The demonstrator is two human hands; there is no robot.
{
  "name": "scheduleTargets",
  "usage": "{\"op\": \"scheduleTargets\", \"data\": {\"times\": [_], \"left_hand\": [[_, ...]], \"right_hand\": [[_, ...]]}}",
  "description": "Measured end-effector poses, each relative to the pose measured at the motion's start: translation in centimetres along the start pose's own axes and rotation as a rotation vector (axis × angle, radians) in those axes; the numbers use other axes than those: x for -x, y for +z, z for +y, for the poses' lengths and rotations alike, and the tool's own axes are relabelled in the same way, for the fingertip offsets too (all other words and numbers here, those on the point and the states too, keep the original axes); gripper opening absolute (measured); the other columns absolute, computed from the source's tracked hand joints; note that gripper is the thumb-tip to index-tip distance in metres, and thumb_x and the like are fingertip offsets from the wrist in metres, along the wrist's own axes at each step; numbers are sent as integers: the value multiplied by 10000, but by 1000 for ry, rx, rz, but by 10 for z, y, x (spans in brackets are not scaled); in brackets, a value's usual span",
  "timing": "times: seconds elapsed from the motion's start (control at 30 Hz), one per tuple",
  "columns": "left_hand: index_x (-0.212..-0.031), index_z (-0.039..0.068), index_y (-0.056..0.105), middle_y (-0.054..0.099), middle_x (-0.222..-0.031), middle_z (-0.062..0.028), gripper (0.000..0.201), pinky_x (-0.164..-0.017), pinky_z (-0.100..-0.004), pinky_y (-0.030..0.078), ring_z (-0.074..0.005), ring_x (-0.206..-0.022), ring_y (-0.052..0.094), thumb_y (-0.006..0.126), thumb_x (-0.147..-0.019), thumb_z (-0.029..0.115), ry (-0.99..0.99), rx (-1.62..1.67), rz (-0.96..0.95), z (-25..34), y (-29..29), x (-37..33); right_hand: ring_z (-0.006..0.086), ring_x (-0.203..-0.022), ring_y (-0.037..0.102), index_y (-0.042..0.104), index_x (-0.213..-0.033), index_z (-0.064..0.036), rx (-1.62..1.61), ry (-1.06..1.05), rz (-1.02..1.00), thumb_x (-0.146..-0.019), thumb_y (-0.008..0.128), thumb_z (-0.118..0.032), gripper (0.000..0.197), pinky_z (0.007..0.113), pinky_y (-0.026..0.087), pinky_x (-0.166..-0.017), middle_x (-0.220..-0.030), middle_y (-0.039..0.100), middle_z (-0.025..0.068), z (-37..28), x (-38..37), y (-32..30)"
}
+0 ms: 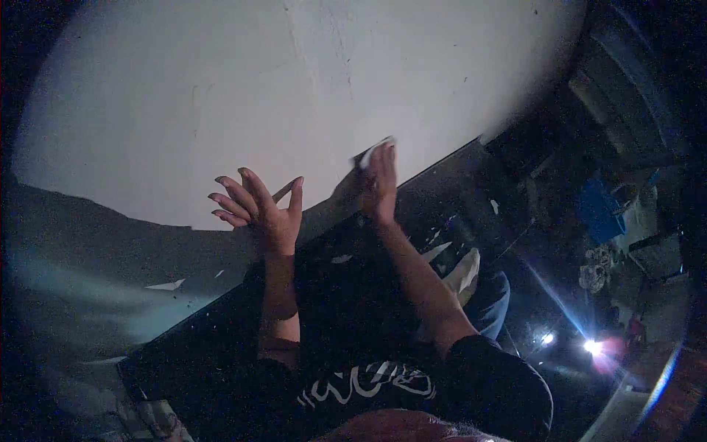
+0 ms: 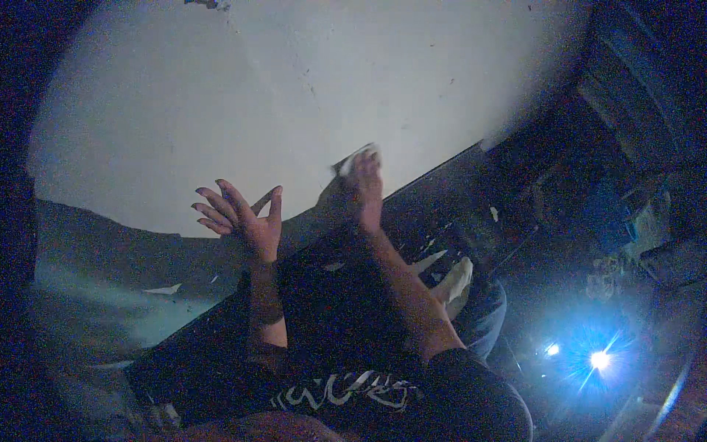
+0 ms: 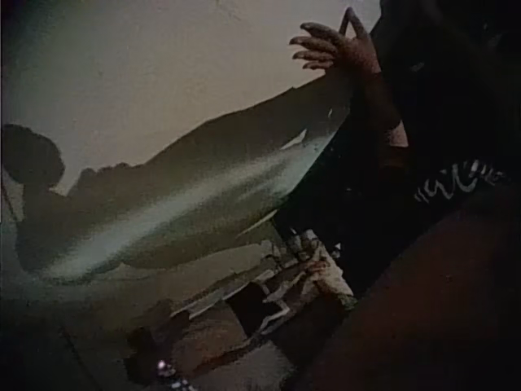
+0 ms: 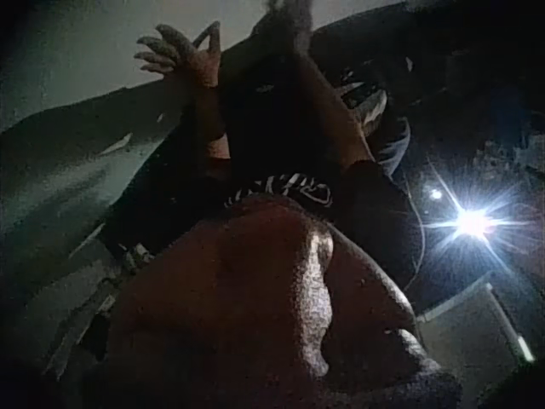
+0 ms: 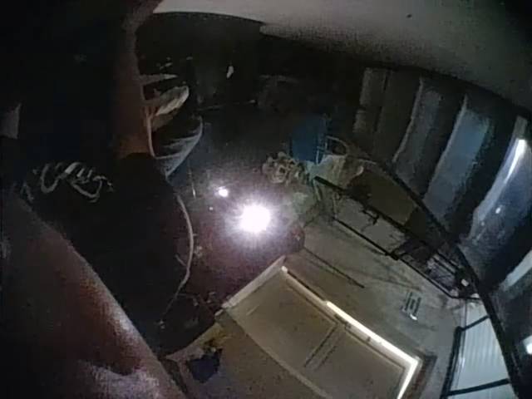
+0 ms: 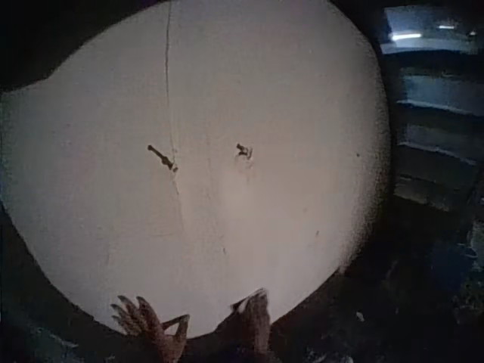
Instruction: The person sands a white wall by hand using a piece of sandpaper, rubbing it in circular and linear motions across the surface.
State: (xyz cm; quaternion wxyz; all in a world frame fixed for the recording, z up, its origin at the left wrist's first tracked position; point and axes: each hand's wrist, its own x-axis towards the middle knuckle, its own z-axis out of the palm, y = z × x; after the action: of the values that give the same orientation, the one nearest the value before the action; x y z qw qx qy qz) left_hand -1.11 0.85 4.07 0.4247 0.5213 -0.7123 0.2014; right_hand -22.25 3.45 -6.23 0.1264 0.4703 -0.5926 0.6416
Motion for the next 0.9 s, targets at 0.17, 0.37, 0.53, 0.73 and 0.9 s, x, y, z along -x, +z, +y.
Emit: {"op": "scheduleTargets", "data": {"times": [0.17,0.37,0.53,0.73,0.9], "left_hand": [[-1568,60,199,-30,-1616,-295,1066,-1107,-681,-128,-487,-1456,-217,668,-822,659,21,5,19,2,-1,-2],[-1582,93,166,-35,-1627,-266,1068,-1111,-674,-131,-474,-1463,-213,661,-826,662,9,34,25,-1,0,-1],[-1586,105,146,-69,-1630,-249,1080,-1113,-678,-125,-465,-1466,-212,647,-823,681,48,-7,48,-2,1,-2],[-1585,96,143,-61,-1629,-253,1078,-1110,-680,-128,-462,-1466,-218,630,-830,692,20,-22,18,-4,3,3],[-1581,85,163,-40,-1626,-265,1058,-1110,-680,-127,-465,-1466,-213,621,-840,686,31,-4,34,-6,3,1]], "right_hand": [[376,-1441,337,409,-1485,-79,216,-438,-396,-862,578,-140,649,524,302,-1151,-1551,394,136,-25,24,-1],[390,-1388,412,467,-1449,-73,93,-321,-347,-897,542,-173,566,531,316,-1134,-1512,438,164,-4,4,-8],[372,-1361,454,428,-1473,-44,158,-92,-61,-983,473,-120,498,487,347,-1119,-1485,466,183,39,-12,-6],[268,-1351,479,368,-1504,-21,-100,756,87,-1013,473,-94,507,348,380,-1082,-1481,474,201,80,-3,-14],[275,-1378,445,401,-1485,-20,-113,411,52,-1006,487,-90,492,370,386,-1084,-1501,451,193,39,-11,-6]]}}
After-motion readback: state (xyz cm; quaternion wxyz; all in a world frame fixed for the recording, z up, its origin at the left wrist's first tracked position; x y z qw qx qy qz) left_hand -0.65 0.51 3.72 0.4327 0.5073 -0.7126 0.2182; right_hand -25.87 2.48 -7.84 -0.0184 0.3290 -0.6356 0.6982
